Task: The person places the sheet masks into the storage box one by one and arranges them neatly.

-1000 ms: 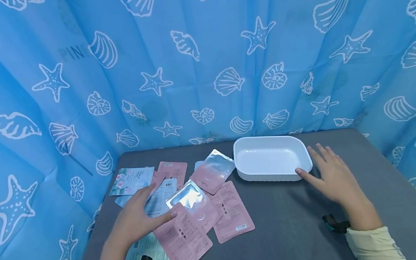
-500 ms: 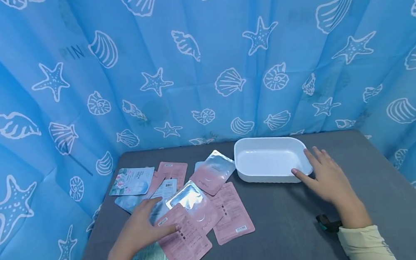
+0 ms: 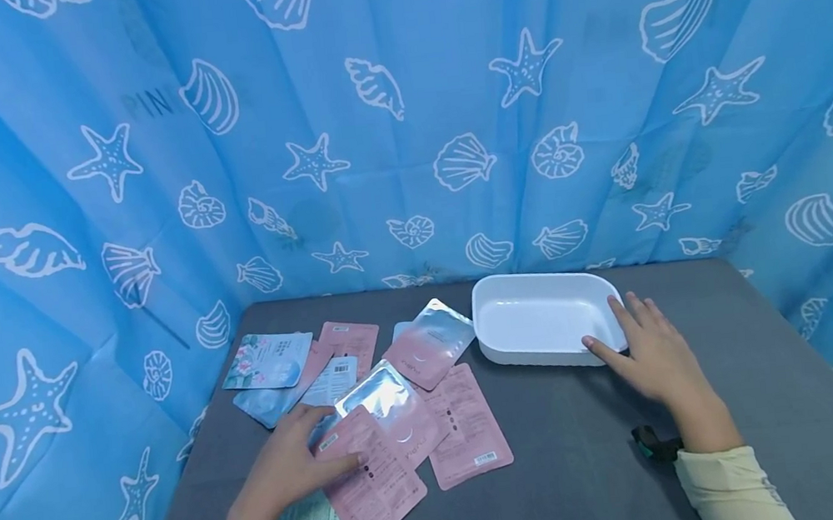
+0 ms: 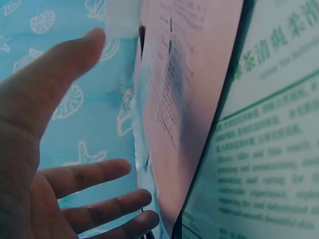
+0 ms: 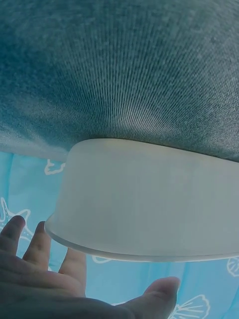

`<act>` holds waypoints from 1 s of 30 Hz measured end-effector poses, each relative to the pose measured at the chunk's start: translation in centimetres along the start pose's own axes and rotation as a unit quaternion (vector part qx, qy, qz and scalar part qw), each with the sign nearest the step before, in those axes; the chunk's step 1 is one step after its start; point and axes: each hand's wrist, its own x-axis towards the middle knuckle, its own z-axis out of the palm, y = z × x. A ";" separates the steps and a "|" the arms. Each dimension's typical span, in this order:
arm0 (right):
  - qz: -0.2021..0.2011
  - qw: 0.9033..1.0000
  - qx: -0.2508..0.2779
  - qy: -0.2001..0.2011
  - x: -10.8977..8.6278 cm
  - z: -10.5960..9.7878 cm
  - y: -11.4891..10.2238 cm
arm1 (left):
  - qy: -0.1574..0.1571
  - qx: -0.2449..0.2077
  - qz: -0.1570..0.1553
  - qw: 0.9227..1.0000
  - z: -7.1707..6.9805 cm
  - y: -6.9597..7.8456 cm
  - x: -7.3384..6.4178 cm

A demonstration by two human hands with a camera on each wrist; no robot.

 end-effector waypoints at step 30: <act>0.010 0.999 0.005 -0.032 1.5 0.4 -1.2 | -0.005 -0.012 -0.004 1.000 0.7 0.5 -0.2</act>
